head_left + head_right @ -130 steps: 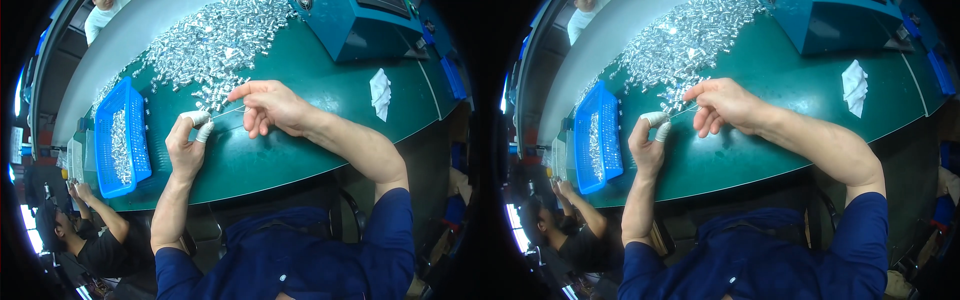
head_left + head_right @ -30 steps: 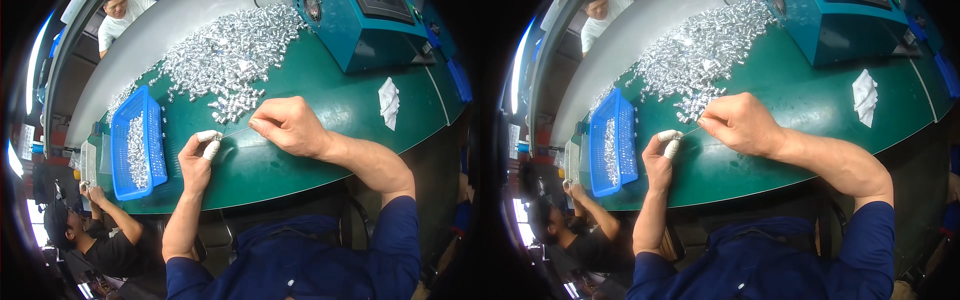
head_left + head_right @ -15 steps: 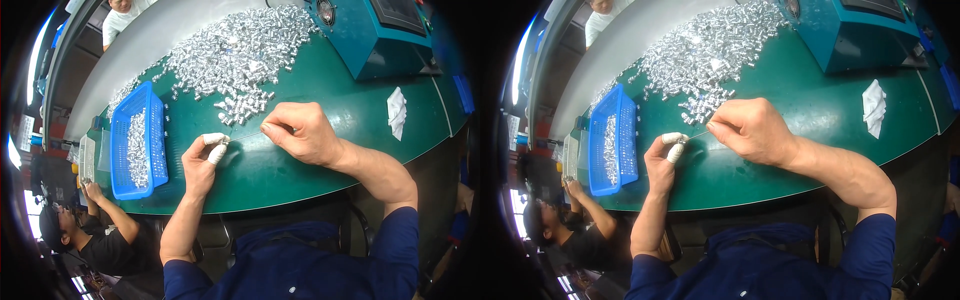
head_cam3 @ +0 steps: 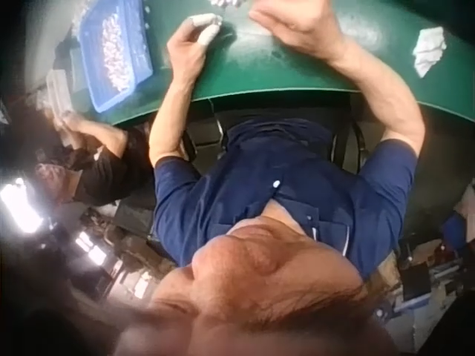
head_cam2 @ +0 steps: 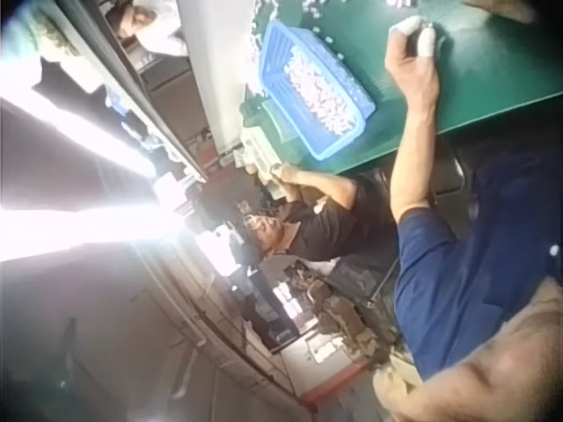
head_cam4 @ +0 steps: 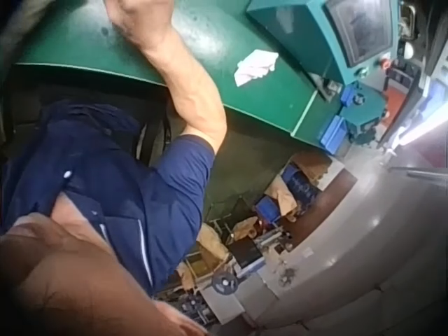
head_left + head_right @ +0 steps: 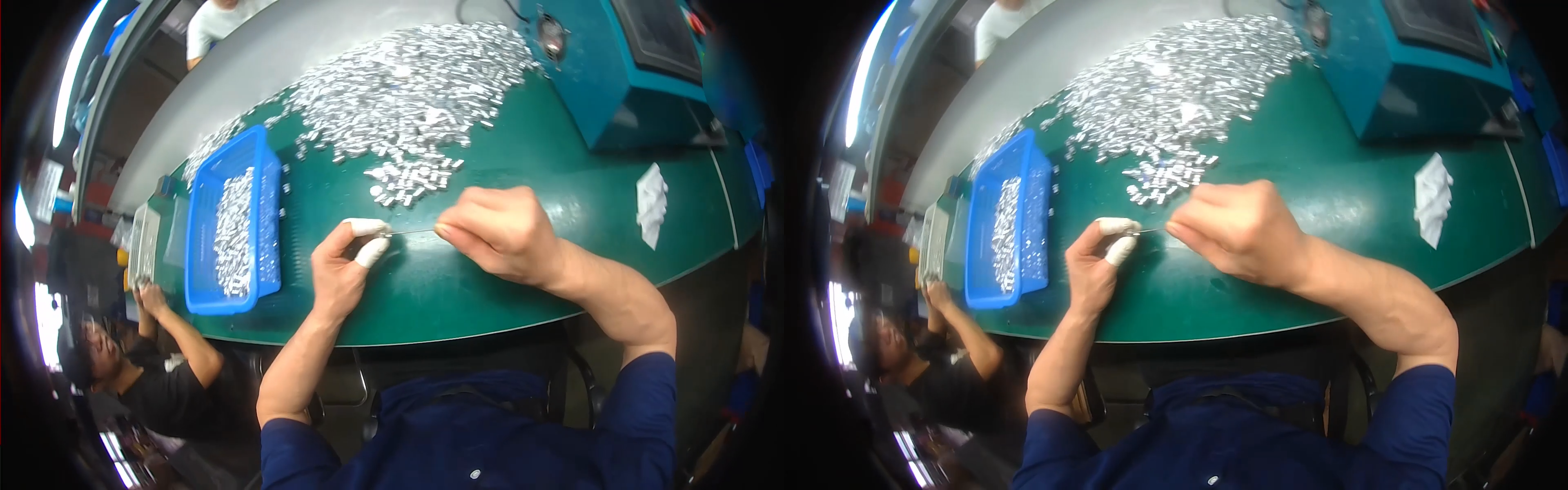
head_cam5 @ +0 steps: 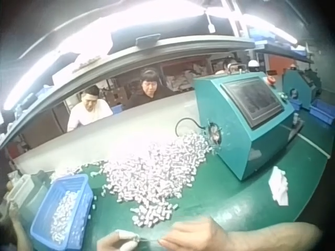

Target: Stringing small silver metal components onto a thin wire or thread at a factory assembly workstation.

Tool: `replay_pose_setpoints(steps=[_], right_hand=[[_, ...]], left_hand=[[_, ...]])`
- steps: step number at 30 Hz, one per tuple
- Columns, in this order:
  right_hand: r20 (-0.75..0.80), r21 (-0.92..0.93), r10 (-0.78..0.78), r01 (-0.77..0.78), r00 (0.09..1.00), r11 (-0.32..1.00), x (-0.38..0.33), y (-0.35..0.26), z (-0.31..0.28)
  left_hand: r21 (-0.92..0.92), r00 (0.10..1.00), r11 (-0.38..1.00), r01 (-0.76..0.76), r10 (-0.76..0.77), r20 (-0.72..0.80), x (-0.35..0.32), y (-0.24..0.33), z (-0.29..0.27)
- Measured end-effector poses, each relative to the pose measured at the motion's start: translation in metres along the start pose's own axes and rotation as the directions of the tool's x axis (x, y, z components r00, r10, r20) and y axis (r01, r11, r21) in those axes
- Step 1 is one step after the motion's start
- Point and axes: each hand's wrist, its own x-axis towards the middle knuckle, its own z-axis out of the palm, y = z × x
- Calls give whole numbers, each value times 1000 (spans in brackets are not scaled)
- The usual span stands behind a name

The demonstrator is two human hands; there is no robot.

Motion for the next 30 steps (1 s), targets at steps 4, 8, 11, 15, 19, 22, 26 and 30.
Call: replay_pose_setpoints(steps=[4,8,11,15,19,22,26,30], right_hand=[[95,-110,-111,122,989,986,1,-11,-2],[47,119,152,-157,987,980,-16,1,22],[225,327,507,-554,832,766,-13,-7,26],[483,336,730,-872,483,355,-8,-5,18],[182,215,471,-502,864,838,-4,-19,15],[115,36,249,-254,962,966,8,-7,10],[173,-67,190,-181,966,981,2,3,6],[281,29,306,-326,910,945,-3,-7,14]], left_hand=[[147,995,987,-67,56,81,3,1,0],[148,988,979,-141,129,88,-2,6,3],[236,987,959,-155,143,69,-4,8,-1],[311,953,901,-303,285,104,-5,4,2],[118,993,990,-79,68,99,1,6,1],[19,994,998,60,-62,93,2,5,-5],[1,994,999,-45,44,102,-1,2,0],[151,970,961,-230,215,113,-6,3,-2]])
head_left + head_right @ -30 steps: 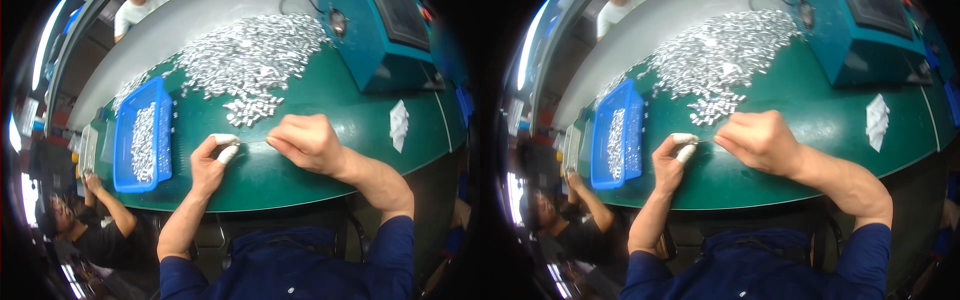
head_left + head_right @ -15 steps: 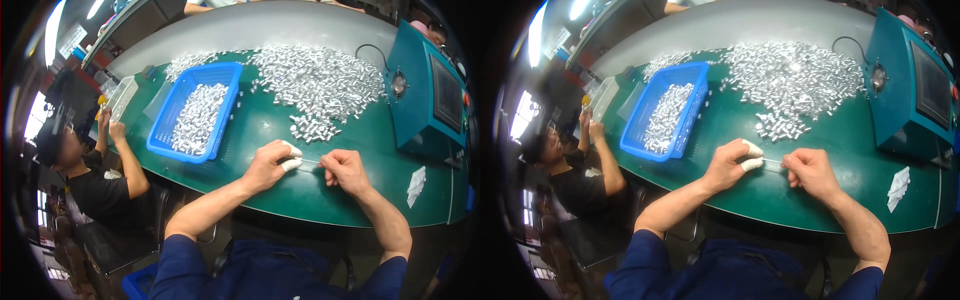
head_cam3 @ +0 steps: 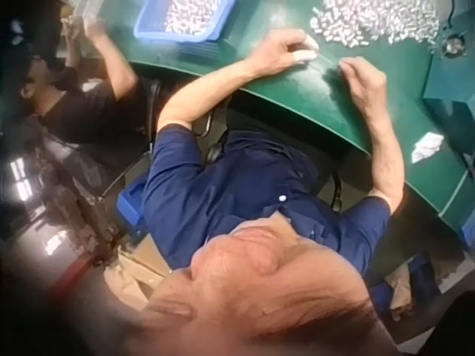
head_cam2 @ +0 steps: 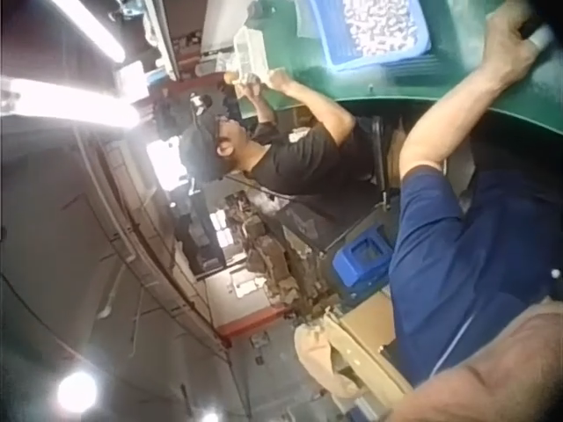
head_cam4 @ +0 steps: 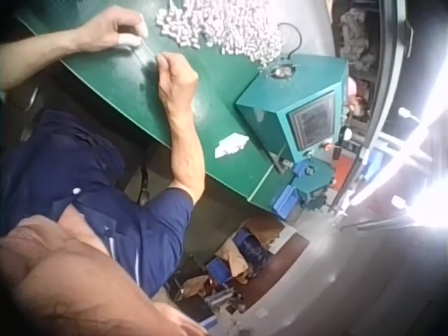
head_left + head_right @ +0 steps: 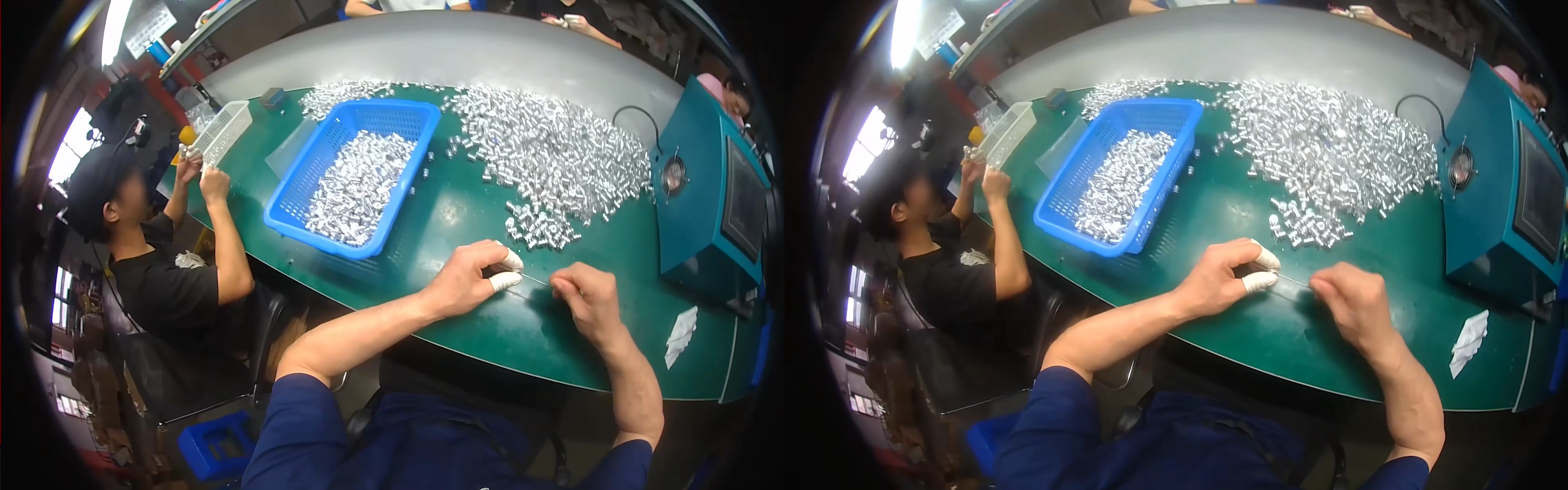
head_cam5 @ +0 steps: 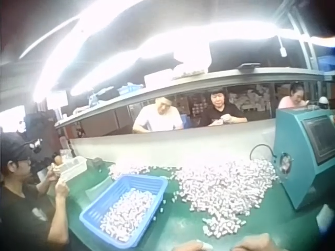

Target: Stringing small silver metal components onto a thin wire or thread at a factory assembly workstation.

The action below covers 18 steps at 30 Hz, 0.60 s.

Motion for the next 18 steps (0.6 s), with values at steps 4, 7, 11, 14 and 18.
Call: replay_pose_setpoints(steps=[4,7,11,14,18], right_hand=[[-102,-124,-212,199,972,972,6,-12,-4],[-141,-199,-307,277,941,940,10,-5,-5],[-24,61,95,-94,995,994,1,5,-4],[357,479,520,-630,776,612,2,10,-9],[132,451,428,-438,894,778,-2,4,2]], left_hand=[[-246,932,900,360,-357,59,1,5,-5],[-268,947,909,320,-313,69,1,-2,-4],[-27,999,999,27,-28,-20,0,0,-4],[187,975,960,-208,218,-34,2,-5,-3],[125,991,985,-119,127,-51,-1,-1,-1]])
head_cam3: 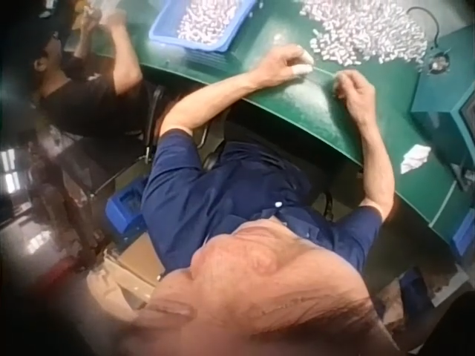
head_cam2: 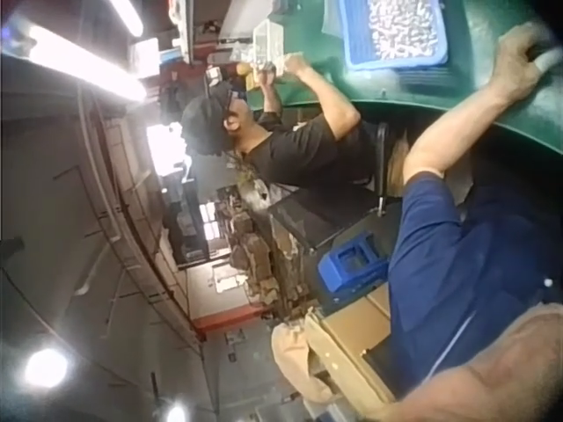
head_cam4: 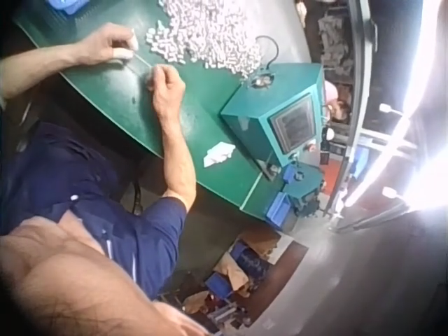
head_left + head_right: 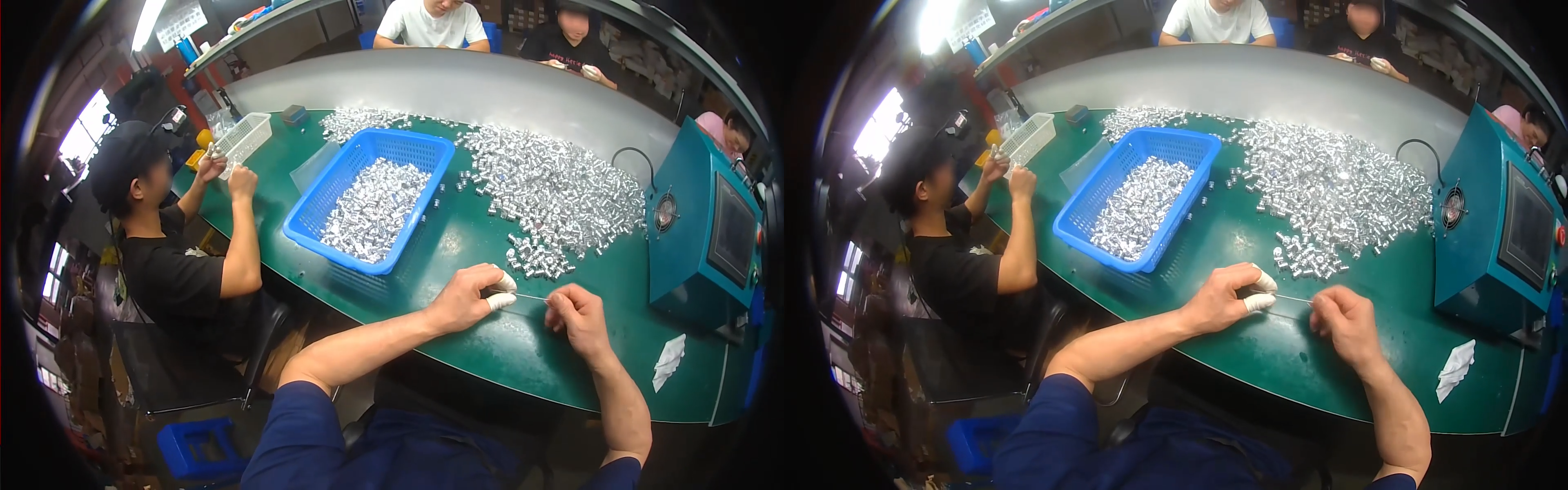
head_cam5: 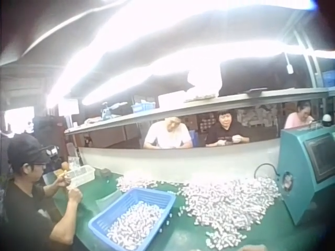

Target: Stringing small silver metal components onto a thin wire or thread at a factory assembly workstation.

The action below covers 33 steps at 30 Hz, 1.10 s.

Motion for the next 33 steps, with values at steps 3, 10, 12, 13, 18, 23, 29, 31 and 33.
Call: replay_pose_setpoints(steps=[3,10,12,13,18,23,29,31,33], right_hand=[[25,-375,-437,413,899,830,5,-9,-3],[77,93,141,-148,987,985,5,3,-7],[93,122,150,-161,984,979,4,-4,-6],[105,153,160,-174,982,973,3,-7,-5],[14,-224,-314,309,949,925,4,-9,1],[192,-520,-629,622,753,585,4,-3,-6],[108,153,174,-190,979,970,0,3,-5],[-18,-80,-116,115,993,990,-2,-6,9],[2,-385,-529,489,849,783,-3,-17,6]], left_hand=[[-168,964,949,267,-264,38,0,3,-1],[13,1000,1000,-13,13,22,0,1,0],[16,1000,1000,-2,1,28,-1,1,-1],[30,1000,999,-19,19,23,-2,-1,-1],[-73,985,983,169,-166,48,-1,7,-3],[-313,931,877,364,-349,106,-3,2,-3],[-20,999,999,36,-36,25,-1,2,-3],[-30,997,997,73,-73,23,-2,2,-6],[-270,935,895,354,-335,115,-1,4,-6]])
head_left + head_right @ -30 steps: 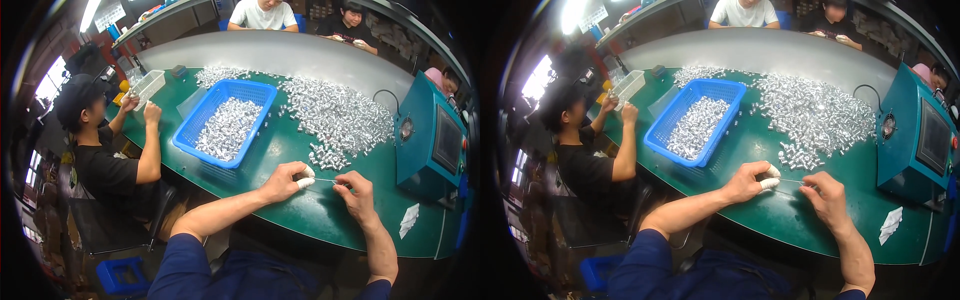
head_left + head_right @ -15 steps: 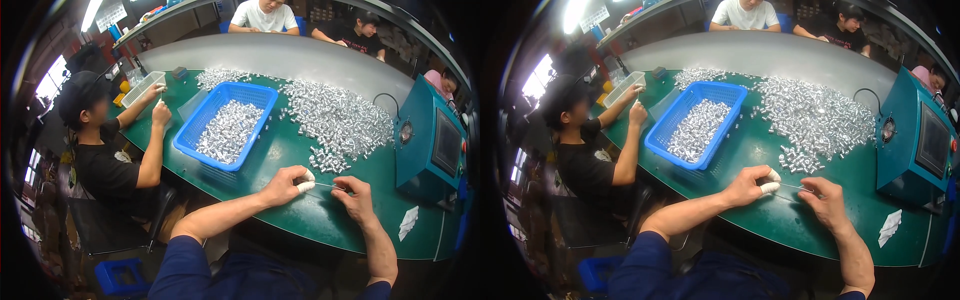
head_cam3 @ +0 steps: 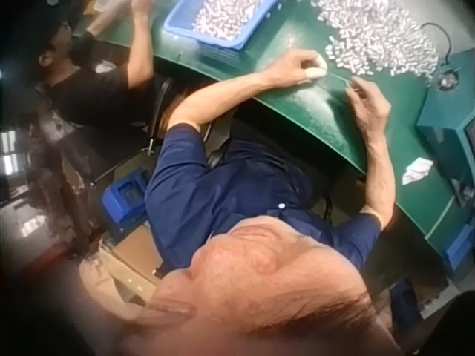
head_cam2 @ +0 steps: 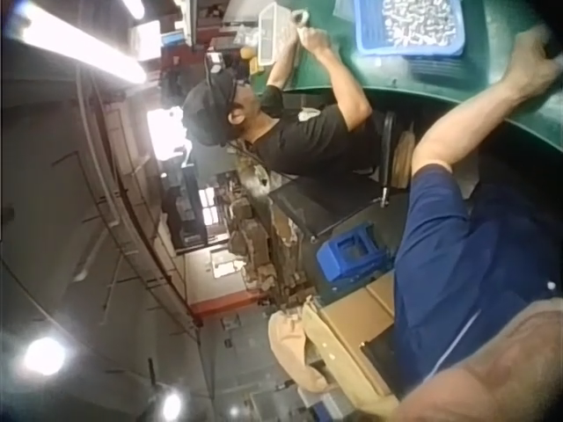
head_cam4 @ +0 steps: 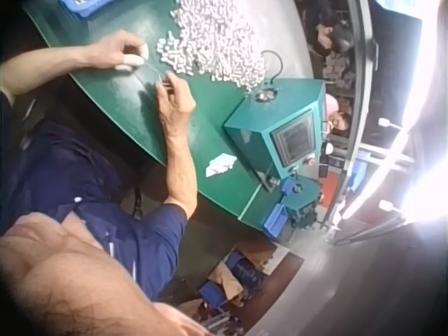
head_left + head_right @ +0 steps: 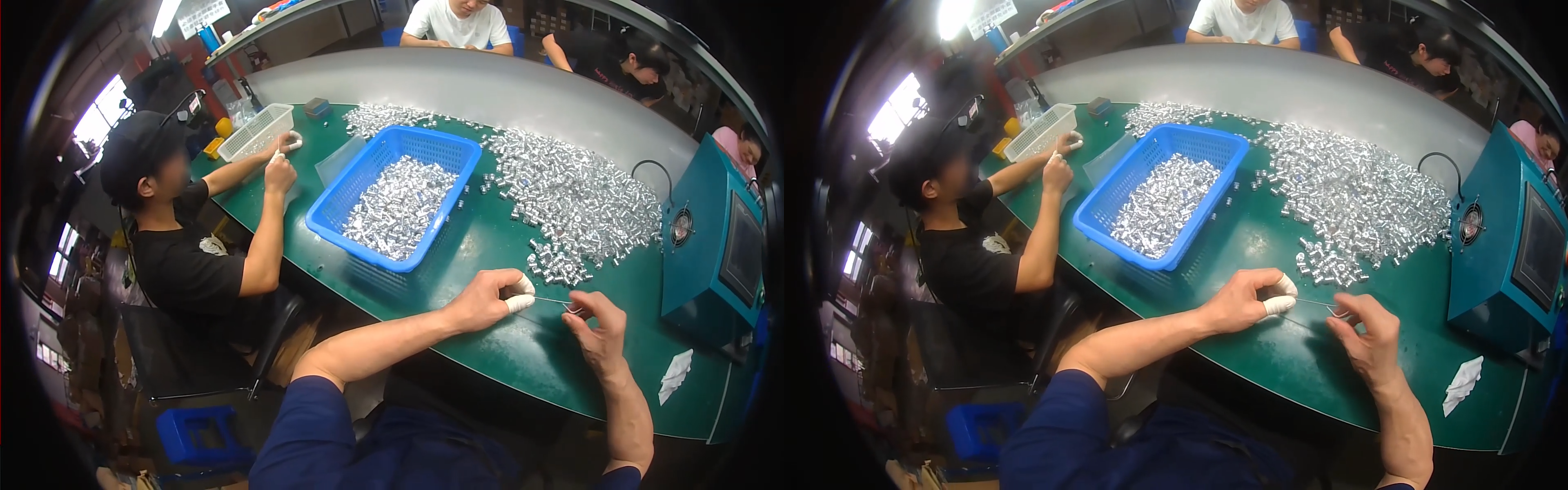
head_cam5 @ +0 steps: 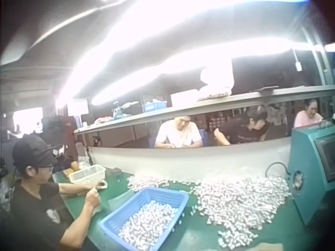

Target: Stringing small silver metal components onto a thin wire or thread at a factory assembly workstation.

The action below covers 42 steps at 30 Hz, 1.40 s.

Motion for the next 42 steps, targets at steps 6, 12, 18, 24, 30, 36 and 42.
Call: replay_pose_setpoints(steps=[6,12,18,24,30,36,42], right_hand=[[79,-128,-48,57,996,990,-7,17,-5],[152,412,590,-593,793,692,-6,14,8],[68,-179,-166,176,984,968,0,10,2],[257,241,535,-589,805,771,-12,32,2],[24,-175,-230,231,973,957,6,13,5],[311,275,578,-654,754,705,-9,21,-4],[0,-12,63,-63,998,998,-13,8,-5]], left_hand=[[47,994,993,-110,110,7,-1,-4,1],[186,967,950,-250,254,3,-1,-5,2],[-3,998,998,-62,62,-4,-3,-5,0],[244,941,914,-325,338,-14,1,-6,0],[21,998,998,-65,66,-18,-3,-1,-2],[365,871,809,-461,492,10,-2,-2,4],[232,945,922,-311,327,-32,-2,0,8]])
